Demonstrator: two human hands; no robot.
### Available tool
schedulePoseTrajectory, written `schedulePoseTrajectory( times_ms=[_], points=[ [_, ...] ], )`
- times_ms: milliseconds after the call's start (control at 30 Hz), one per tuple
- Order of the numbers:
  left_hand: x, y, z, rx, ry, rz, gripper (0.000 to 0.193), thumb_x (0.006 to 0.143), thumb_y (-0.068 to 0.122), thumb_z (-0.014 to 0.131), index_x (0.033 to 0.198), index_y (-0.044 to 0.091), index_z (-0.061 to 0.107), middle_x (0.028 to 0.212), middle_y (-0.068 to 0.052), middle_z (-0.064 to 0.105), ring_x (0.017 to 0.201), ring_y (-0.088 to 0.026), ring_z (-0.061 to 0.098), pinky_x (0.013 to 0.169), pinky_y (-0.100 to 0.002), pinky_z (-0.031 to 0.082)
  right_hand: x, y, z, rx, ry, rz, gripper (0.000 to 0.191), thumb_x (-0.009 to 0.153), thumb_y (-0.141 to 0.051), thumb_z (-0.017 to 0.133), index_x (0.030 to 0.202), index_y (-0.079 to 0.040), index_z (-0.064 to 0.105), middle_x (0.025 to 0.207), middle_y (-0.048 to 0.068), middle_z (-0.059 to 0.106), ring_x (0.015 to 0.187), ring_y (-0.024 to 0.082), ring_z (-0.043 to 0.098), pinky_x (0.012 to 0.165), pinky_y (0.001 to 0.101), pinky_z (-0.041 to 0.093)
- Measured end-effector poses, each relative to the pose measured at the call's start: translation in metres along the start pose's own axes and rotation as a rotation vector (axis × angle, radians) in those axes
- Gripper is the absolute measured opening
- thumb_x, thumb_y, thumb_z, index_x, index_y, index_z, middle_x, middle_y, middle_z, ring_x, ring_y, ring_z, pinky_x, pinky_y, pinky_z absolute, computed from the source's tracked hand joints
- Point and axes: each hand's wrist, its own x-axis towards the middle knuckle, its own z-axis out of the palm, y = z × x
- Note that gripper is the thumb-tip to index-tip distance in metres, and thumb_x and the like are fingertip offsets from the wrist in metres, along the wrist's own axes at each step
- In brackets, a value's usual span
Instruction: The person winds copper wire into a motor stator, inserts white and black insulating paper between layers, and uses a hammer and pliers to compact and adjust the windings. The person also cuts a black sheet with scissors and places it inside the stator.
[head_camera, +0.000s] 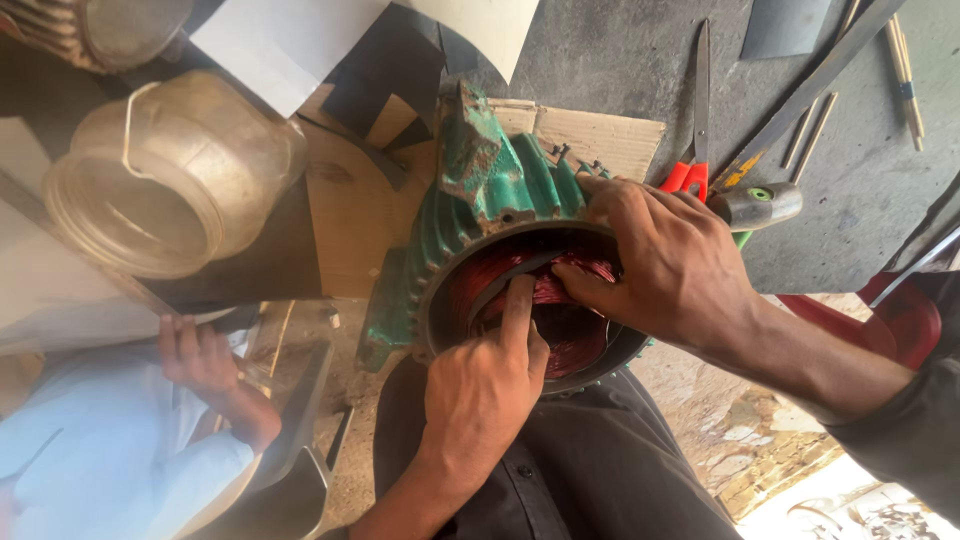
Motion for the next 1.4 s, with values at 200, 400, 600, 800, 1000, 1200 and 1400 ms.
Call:
schedulePoseTrajectory(
  times_ms=[200,400,600,800,1000,1200,1400],
  points=[
    [-0.008,0.003,0.005,0.014,0.019,-0.018,0.067,0.088,0.021,0.072,0.147,0.005,0.045,0.047,-0.006,0.061,0.038,-0.024,0.063,0.04,-0.038,0.053,0.003,-0.003,-0.002,-0.082,-0.026,-0.06,0.054,0.082,-0.041,0.08,0.11,0.0,0.058,0.117,0.024,0.072,0.104,0.04,0.073,0.09,0.0552,0.053],
    [-0.01,0.005,0.011,0.033,0.053,-0.01,0.068,0.089,0.026,0.07,0.149,0.006,0.044,0.049,-0.007,0.062,0.038,-0.026,0.063,0.04,-0.039,0.053,0.0,-0.001,-0.002,-0.05,0.154,-0.254,0.053,0.089,-0.037,0.081,0.115,0.001,0.054,0.118,0.028,0.07,0.097,0.037,0.075,0.082,0.0459,0.061],
    [-0.012,0.011,0.015,0.056,0.069,-0.011,0.065,0.093,0.028,0.065,0.149,0.004,0.042,0.046,-0.009,0.06,0.037,-0.027,0.062,0.038,-0.04,0.052,0.002,-0.006,-0.003,-0.041,0.059,-0.216,0.055,0.093,-0.033,0.082,0.119,0.002,0.049,0.094,0.02,0.073,0.074,0.031,0.075,0.051,0.0376,0.058],
    [-0.016,0.014,0.023,0.088,0.143,0.003,0.064,0.094,0.028,0.062,0.149,0.003,0.041,0.043,-0.005,0.059,0.033,-0.024,0.059,0.034,-0.038,0.048,0.013,-0.029,-0.015,-0.229,-0.185,-0.048,0.058,0.096,-0.037,0.077,0.128,0.001,0.046,0.092,0.021,0.074,0.065,0.029,0.072,0.048,0.0395,0.058],
    [-0.024,0.007,0.032,0.125,0.261,0.078,0.068,0.094,0.027,0.062,0.152,-0.001,0.04,0.044,-0.004,0.057,0.033,-0.02,0.055,0.034,-0.035,0.043,0.048,-0.059,-0.022,-0.678,0.093,-0.578,0.068,0.075,-0.048,0.072,0.121,-0.005,0.047,0.104,0.017,0.073,0.078,0.028,0.071,0.055,0.0365,0.058],
    [-0.073,-0.029,0.044,-0.413,0.45,0.144,0.056,0.096,0.025,0.068,0.146,0.006,0.051,0.058,-0.002,0.064,0.045,-0.019,0.06,0.046,-0.034,0.05,0.066,-0.063,-0.02,-0.522,-0.632,-0.022,0.053,0.093,-0.023,0.072,0.131,0.0,0.043,0.079,0.016,0.07,0.058,0.023,0.064,0.039,0.0324,0.054],
    [-0.081,-0.024,0.074,-1.22,0.137,-0.012,0.061,0.096,0.023,0.069,0.15,0.006,0.046,0.102,-0.015,0.071,0.092,-0.02,0.07,0.079,-0.033,0.059,0.05,-0.057,-0.024,-0.442,-0.385,-0.166,0.056,0.092,-0.029,0.078,0.123,0.0,0.041,0.08,0.021,0.071,0.048,0.025,0.063,0.038,0.0354,0.049]
  ],
)
